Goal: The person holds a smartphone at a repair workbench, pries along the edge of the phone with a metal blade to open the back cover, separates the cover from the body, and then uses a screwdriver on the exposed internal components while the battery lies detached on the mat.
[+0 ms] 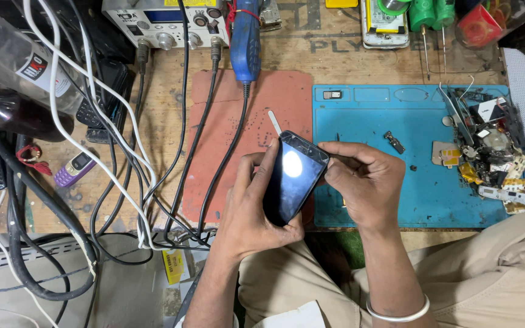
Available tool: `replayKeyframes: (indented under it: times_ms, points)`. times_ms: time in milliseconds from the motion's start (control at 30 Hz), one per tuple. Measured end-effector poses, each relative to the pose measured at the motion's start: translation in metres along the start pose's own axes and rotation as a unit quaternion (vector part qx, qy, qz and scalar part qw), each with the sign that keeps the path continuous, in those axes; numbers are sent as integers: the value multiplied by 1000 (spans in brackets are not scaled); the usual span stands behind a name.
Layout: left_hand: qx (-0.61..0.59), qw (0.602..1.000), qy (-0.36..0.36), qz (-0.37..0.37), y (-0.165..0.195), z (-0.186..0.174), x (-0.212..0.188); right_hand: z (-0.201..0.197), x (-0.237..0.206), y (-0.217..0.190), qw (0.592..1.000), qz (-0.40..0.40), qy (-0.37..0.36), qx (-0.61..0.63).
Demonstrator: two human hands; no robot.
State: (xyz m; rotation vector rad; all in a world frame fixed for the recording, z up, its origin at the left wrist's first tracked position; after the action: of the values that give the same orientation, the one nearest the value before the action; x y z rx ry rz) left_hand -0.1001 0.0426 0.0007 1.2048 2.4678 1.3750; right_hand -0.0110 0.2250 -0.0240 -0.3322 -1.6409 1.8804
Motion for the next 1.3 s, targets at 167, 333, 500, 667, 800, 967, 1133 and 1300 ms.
replayKeyframes:
  times_ms: [167, 333, 500, 667, 800, 967, 1133, 1300]
  points:
    - [-54, 998, -20, 38, 4, -2, -4, -13, 0, 13, 996, 41, 26, 80]
    - [-74, 995, -40, 46, -1, 0, -3, -18, 3, 10, 985, 96, -27, 142]
    - [-35, 998, 16, 54, -1, -4, 0, -4, 3, -8, 964, 142, -110, 196]
    - [55, 996, -18, 71, 5, -15, 6, 11, 1, -15, 974, 153, -129, 110]
    - [101, 987, -51, 114, 14, -16, 2, 13, -3, -23, 981, 92, -168, 1]
    - [157, 983, 55, 82, 14, -18, 2, 11, -5, -26, 989, 119, -88, 32]
    - [-129, 989, 71, -15, -8, -20, -3, 9, -5, -25, 994, 40, -31, 97]
    - [-712, 681, -76, -154, -23, 10, -11, 11, -2, -12, 980, 25, 36, 193]
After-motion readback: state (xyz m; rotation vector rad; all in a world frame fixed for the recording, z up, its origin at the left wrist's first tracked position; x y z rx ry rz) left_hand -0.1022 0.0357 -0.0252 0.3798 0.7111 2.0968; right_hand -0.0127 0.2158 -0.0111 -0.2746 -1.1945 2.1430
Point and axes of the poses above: each hand's wrist, its own x-axis towards the middle knuckle, its own z-axis out of the palm, y = z × x, the point moved 3 cm from there along x, towards the middle knuckle, and after that the axes turned 6 degrees about x, right-handed, at the moved point
